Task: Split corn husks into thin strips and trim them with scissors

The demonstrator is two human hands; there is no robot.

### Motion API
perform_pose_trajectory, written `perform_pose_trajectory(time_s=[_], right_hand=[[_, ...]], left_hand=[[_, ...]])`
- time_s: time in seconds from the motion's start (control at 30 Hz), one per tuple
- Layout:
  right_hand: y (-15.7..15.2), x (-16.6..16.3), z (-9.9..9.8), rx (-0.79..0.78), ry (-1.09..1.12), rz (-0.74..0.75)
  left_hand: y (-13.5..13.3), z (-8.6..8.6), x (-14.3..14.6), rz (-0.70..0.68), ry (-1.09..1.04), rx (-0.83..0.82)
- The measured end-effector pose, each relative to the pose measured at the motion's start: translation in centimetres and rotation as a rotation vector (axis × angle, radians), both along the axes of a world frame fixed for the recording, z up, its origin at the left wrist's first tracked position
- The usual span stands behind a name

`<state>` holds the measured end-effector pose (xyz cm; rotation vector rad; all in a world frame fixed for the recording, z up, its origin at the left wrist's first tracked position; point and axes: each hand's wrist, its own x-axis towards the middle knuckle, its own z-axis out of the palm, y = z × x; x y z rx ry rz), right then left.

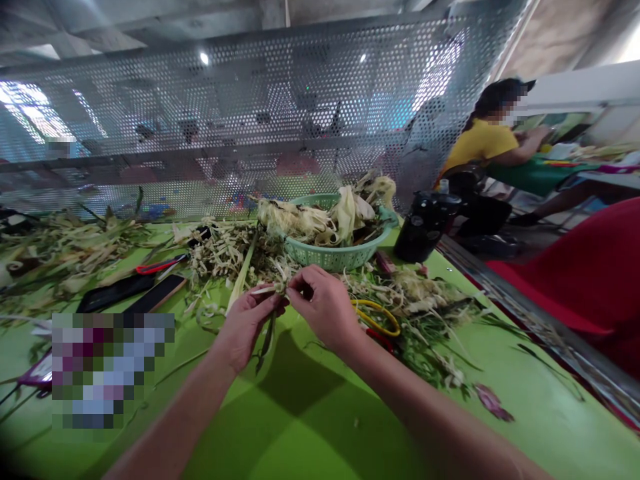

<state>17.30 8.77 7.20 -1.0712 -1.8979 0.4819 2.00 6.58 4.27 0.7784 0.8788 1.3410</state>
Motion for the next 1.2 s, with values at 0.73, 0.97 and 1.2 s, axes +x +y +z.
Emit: perform_pose_trajectory(time_s=[0.73, 0.97, 1.2], right_hand=[[0.2, 0.3, 0.9, -0.384, 0.289, 0.222], [0.4, 0.2, 0.7, -0.337, 0.233, 0.118], [0.7, -0.1, -0.3, -0.541, 0.446, 0.164]], left_hand=[[-0.1, 0.2, -0.3, -0.029, 0.008, 0.057], [0.0, 0.4, -0.5, -0.113, 0.177, 0.069], [0.2, 0.1, -0.8, -0.121, 0.22, 0.074]])
